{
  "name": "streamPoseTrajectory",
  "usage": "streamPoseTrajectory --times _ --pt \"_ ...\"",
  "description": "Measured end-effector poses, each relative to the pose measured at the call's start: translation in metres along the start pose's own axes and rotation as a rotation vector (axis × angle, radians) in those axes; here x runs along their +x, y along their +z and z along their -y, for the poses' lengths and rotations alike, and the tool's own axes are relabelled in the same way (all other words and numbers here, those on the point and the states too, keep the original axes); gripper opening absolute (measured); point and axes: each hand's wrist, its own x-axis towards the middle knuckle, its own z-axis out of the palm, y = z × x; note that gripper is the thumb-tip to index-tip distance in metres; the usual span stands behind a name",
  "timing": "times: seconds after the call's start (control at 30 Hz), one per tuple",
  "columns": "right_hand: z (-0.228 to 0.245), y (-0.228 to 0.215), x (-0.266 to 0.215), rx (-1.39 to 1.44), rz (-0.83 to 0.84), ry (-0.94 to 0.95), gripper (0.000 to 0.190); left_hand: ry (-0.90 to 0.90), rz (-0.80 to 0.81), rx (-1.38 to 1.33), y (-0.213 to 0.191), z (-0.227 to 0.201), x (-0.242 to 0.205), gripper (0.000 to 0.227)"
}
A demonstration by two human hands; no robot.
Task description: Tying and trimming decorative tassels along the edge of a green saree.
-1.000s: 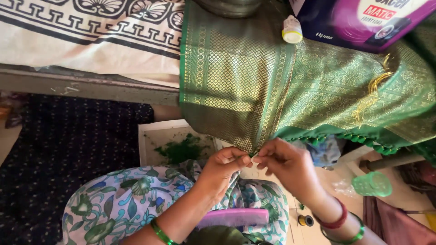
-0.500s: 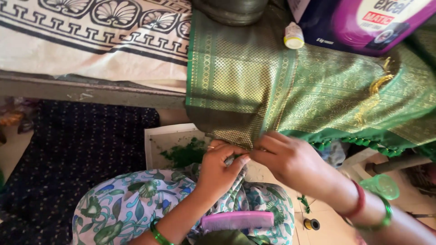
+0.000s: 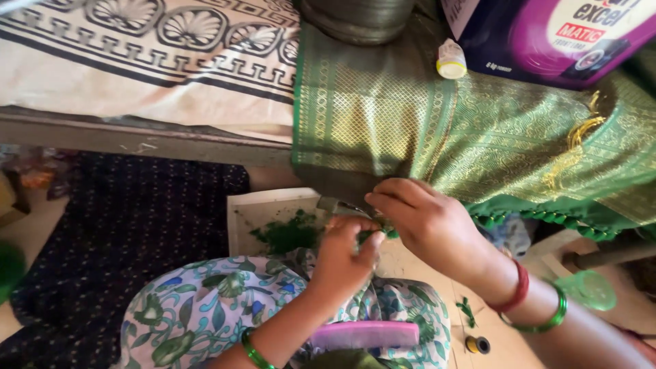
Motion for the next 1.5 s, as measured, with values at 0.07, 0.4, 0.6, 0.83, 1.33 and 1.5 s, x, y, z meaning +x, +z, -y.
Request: streamPoseTrajectory --times 0.07,0.4,0.6,0.83,1.33,1.5 --pt "0.001 0.009 -0.021 0.040 -0.069 0.055 0.026 -0.242 0.099 -0.342 0.013 0.025 -0.005 0.016" --pt "-0.015 0.031 -0.083 0.196 -0.021 0.279 0.016 -0.499 0.122 -0.961 0.019 0.042 -0.014 0.018" --pt "0.004 -0.007 -0.036 0.049 0.107 -0.011 0.030 -0.001 0.023 -0.298 -0.010 0.014 0.003 0.012" --pt "-0.003 0.013 0.018 -0.071 0.214 -0.111 0.019 0.169 -0.046 0.024 -0.025 -0.012 0.006 0.011" --pt "-0.006 0.053 -0.059 0.400 -0.001 0.804 0.012 -0.430 0.105 -0.637 0.036 0.058 -0.005 0.012" --pt "-0.027 0.098 -0.091 1.202 -0.302 0.960 0.009 0.044 -0.064 -0.298 0.023 0.020 -0.001 0.012"
